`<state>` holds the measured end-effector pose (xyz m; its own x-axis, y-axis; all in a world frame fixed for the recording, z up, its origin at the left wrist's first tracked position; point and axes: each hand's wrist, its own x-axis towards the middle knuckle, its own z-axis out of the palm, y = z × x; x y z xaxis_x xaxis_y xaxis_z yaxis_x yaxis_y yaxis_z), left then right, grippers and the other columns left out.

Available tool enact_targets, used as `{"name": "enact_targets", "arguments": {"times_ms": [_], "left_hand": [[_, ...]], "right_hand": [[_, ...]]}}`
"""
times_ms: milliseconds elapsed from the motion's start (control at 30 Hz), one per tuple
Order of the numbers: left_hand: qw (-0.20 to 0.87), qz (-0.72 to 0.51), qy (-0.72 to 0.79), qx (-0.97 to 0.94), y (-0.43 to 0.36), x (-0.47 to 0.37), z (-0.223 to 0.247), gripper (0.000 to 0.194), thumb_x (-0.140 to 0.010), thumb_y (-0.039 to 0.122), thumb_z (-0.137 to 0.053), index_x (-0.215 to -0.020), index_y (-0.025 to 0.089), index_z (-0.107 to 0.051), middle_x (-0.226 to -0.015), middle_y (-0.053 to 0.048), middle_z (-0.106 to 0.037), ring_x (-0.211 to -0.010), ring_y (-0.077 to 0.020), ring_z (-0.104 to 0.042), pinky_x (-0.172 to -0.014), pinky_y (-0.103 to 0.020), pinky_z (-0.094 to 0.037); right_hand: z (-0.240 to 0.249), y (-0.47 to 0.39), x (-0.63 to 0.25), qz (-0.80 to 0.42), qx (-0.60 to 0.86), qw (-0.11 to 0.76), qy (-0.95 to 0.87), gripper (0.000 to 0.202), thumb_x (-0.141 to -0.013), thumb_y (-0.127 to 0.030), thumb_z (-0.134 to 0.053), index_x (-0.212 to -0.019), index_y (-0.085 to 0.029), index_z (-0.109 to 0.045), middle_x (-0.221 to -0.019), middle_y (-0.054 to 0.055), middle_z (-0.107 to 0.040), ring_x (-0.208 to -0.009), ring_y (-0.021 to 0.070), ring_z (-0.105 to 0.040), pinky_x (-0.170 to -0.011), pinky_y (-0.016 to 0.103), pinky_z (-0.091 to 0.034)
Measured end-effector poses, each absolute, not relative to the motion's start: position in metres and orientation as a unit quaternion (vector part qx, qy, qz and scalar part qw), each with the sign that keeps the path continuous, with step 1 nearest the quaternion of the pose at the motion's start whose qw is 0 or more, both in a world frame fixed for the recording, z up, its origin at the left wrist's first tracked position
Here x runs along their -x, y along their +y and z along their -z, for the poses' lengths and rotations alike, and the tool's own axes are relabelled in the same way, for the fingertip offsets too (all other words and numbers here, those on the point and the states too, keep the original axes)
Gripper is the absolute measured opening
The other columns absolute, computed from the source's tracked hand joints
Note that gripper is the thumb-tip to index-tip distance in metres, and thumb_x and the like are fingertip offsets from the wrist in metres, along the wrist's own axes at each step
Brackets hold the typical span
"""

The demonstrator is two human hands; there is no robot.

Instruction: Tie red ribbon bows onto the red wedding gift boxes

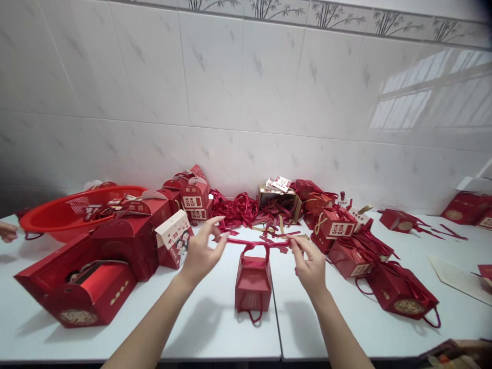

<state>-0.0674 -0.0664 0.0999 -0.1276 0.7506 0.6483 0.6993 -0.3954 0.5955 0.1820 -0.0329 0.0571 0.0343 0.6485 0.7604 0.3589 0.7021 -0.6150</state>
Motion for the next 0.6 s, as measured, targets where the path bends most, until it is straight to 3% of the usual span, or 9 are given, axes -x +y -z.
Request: {"name": "enact_targets", "arguments": {"times_ms": [133, 200, 300, 433, 600], "left_hand": [[0.019, -0.489, 0.629, -0.604, -0.07, 0.12, -0.051, 0.03, -0.071, 0.016, -0.048, -0.099, 0.021, -0.056, -0.059, 0.007, -0.038, -0.055, -0.0137, -0.044, -0.065, -0.025, -0.039], [0.053, -0.466, 0.653, -0.595, -0.074, 0.14, -0.031, 0.027, -0.067, 0.015, -0.049, -0.091, 0.023, -0.059, -0.054, 0.007, -0.035, -0.051, -0.0145, -0.042, -0.06, -0.027, -0.037], [0.085, -0.452, 0.642, -0.614, -0.078, 0.146, -0.017, 0.022, -0.061, 0.014, -0.054, -0.077, 0.026, -0.063, -0.057, 0.003, -0.047, -0.058, -0.0195, -0.049, -0.064, -0.032, -0.04], [0.108, -0.464, 0.609, -0.635, -0.074, 0.112, -0.024, 0.006, -0.068, 0.022, -0.059, -0.07, 0.026, -0.063, -0.082, -0.003, -0.062, -0.088, -0.0295, -0.056, -0.083, -0.04, -0.041], [0.243, -0.468, 0.538, -0.658, -0.064, 0.051, -0.029, 0.006, -0.077, 0.03, -0.057, -0.08, 0.026, -0.055, -0.087, -0.003, -0.06, -0.087, -0.0231, -0.059, -0.079, -0.033, -0.047]], "right_hand": [[-0.002, -0.039, -0.23, -0.184, 0.536, 0.603, -0.561, 0.027, -0.081, -0.042, -0.056, -0.088, -0.02, -0.07, -0.086, 0.01, -0.071, -0.075, 0.0281, -0.065, -0.07, 0.042, -0.051], [0.027, -0.039, -0.252, -0.211, 0.591, 0.567, -0.534, 0.027, -0.08, -0.046, -0.055, -0.085, -0.023, -0.069, -0.08, 0.01, -0.071, -0.073, 0.0321, -0.066, -0.068, 0.046, -0.05], [0.05, -0.036, -0.268, -0.236, 0.603, 0.537, -0.541, 0.022, -0.079, -0.046, -0.056, -0.086, -0.029, -0.068, -0.09, 0.013, -0.07, -0.085, 0.0367, -0.066, -0.073, 0.051, -0.05], [0.035, -0.03, -0.248, -0.187, 0.57, 0.551, -0.58, 0.037, -0.077, -0.044, -0.059, -0.109, -0.024, -0.063, -0.119, 0.019, -0.059, -0.113, 0.0392, -0.053, -0.094, 0.057, -0.04], [0.004, -0.028, -0.197, -0.277, 0.496, 0.493, -0.66, 0.035, -0.088, -0.045, -0.045, -0.106, -0.022, -0.065, -0.111, 0.012, -0.066, -0.107, 0.0299, -0.059, -0.093, 0.048, -0.044]]}}
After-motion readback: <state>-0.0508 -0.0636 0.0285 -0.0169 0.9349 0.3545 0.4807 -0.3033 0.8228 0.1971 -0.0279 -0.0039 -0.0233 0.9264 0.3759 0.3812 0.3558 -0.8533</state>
